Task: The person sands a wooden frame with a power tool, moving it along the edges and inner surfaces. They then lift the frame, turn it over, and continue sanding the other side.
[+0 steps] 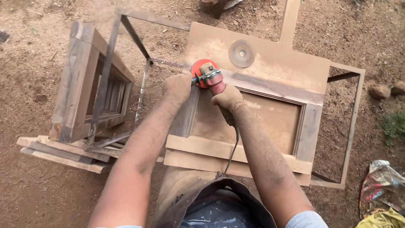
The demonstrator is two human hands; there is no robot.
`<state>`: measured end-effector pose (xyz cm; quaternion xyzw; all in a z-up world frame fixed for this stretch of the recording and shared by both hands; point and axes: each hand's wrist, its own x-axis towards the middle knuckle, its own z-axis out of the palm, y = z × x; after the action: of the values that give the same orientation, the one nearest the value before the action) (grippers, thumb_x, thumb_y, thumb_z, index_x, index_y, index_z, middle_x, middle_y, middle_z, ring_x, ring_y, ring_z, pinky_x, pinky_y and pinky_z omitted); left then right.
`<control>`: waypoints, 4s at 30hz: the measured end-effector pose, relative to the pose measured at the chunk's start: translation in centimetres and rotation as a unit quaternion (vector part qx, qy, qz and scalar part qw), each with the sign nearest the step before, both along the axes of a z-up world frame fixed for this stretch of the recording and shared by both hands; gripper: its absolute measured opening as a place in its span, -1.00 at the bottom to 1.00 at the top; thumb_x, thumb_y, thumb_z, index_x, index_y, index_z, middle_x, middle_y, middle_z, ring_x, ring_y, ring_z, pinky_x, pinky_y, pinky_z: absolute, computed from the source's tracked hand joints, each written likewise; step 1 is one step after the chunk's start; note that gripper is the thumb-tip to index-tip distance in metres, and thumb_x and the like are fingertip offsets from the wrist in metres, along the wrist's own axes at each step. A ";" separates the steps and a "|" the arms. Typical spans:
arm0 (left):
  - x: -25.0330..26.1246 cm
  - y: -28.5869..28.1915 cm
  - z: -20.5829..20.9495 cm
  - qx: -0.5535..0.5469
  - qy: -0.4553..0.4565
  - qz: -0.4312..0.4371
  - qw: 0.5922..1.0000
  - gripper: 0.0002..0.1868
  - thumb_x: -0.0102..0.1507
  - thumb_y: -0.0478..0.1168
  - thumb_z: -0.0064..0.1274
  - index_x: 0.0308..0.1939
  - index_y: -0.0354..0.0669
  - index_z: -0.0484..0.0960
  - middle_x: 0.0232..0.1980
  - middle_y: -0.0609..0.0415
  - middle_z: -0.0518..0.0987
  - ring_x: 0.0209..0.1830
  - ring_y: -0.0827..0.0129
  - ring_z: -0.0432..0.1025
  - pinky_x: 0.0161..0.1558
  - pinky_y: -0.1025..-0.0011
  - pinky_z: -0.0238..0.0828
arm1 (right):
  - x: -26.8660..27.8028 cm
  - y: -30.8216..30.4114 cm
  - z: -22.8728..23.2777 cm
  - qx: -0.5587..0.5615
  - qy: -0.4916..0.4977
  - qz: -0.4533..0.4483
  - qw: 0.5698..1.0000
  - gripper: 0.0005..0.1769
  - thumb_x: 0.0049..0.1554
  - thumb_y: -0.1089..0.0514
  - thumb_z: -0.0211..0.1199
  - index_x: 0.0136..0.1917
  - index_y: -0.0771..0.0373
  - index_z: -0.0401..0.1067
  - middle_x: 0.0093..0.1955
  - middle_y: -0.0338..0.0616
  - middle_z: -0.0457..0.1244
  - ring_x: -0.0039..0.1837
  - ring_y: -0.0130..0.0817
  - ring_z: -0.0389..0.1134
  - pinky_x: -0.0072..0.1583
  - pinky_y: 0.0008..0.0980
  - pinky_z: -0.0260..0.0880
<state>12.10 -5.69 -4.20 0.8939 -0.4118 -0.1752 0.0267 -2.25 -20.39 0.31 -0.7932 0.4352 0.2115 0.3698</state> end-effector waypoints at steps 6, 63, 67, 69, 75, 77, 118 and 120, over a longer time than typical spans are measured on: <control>-5.4 -10.9 0.1 -0.013 0.055 -0.099 0.994 -0.81 0.33 -0.21 -0.05 -0.02 -0.07 0.61 -0.12 -0.04 0.71 -0.11 0.10 0.64 -0.16 0.10 0.59 | -8.8 -7.7 -1.5 0.003 -0.007 -0.109 0.994 -0.44 -0.28 0.11 0.48 0.03 0.24 0.49 -0.06 -0.05 0.43 0.00 -0.21 0.46 0.13 -0.25 0.45; 0.0 -3.8 1.2 0.050 0.066 0.059 0.995 -0.77 0.33 -0.25 0.01 0.02 -0.07 0.69 -0.03 -0.06 0.70 0.00 0.13 0.62 -0.14 0.12 0.64 | 0.8 -3.7 -1.3 0.005 0.048 0.009 0.999 -0.45 -0.27 0.12 0.50 0.03 0.30 0.58 -0.03 -0.01 0.45 0.05 -0.18 0.47 0.17 -0.24 0.45; 1.9 0.3 2.2 0.064 0.076 0.134 0.986 -0.78 0.37 -0.22 0.00 0.06 -0.11 0.65 -0.04 -0.10 0.70 -0.04 0.11 0.63 -0.22 0.09 0.66 | 4.8 -2.3 -4.9 0.026 0.027 0.045 0.998 -0.32 -0.29 0.09 0.54 0.12 0.28 0.49 0.04 0.03 0.42 0.10 -0.15 0.45 0.19 -0.22 0.43; 1.9 2.1 2.6 0.083 0.075 0.143 0.983 -0.77 0.37 -0.21 0.01 0.07 -0.12 0.64 -0.04 -0.12 0.70 -0.05 0.11 0.63 -0.25 0.09 0.68 | 5.7 -1.0 -5.1 0.009 0.032 0.087 0.996 -0.27 -0.28 0.05 0.58 0.14 0.28 0.47 0.06 0.05 0.40 0.13 -0.12 0.42 0.20 -0.20 0.41; 0.1 2.8 2.0 0.063 0.075 0.160 0.982 -0.77 0.36 -0.22 -0.03 0.06 -0.05 0.65 0.00 -0.09 0.69 0.01 0.05 0.60 -0.11 0.05 0.61 | 3.8 0.0 -2.1 -0.011 0.029 0.142 0.989 -0.30 -0.28 0.02 0.57 0.10 0.34 0.51 0.05 0.13 0.41 0.13 -0.06 0.44 0.21 -0.22 0.43; -0.7 1.5 1.8 0.064 0.069 0.136 0.986 -0.76 0.36 -0.22 -0.03 0.06 -0.04 0.66 0.01 -0.09 0.69 0.04 0.05 0.59 -0.04 0.05 0.58 | 2.6 -0.3 0.1 0.024 0.038 0.080 0.996 -0.38 -0.26 0.07 0.49 0.09 0.29 0.53 0.03 0.09 0.43 0.10 -0.09 0.47 0.18 -0.21 0.45; -33.0 -29.5 3.1 0.049 0.101 -0.244 0.963 -0.80 0.31 -0.26 0.05 -0.01 -0.13 0.66 -0.06 -0.06 0.71 -0.04 0.14 0.63 -0.18 0.13 0.62 | -38.8 -18.1 0.2 0.008 -0.027 -0.348 0.937 -0.42 -0.33 0.23 0.46 0.03 0.31 0.50 -0.06 -0.02 0.43 0.00 -0.19 0.47 0.12 -0.24 0.46; -33.5 -28.7 2.8 0.054 0.106 -0.250 0.961 -0.82 0.32 -0.24 0.06 -0.04 -0.15 0.67 -0.07 -0.06 0.72 -0.05 0.16 0.65 -0.16 0.17 0.63 | -39.6 -17.0 0.1 0.013 -0.039 -0.360 0.932 -0.44 -0.32 0.23 0.44 0.02 0.32 0.52 -0.06 -0.02 0.44 -0.01 -0.20 0.47 0.11 -0.23 0.47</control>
<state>-21.42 -34.38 -1.43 0.7391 -0.6064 -0.2922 -0.0225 -41.84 -37.43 0.38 -0.5862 0.6740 0.0391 0.4478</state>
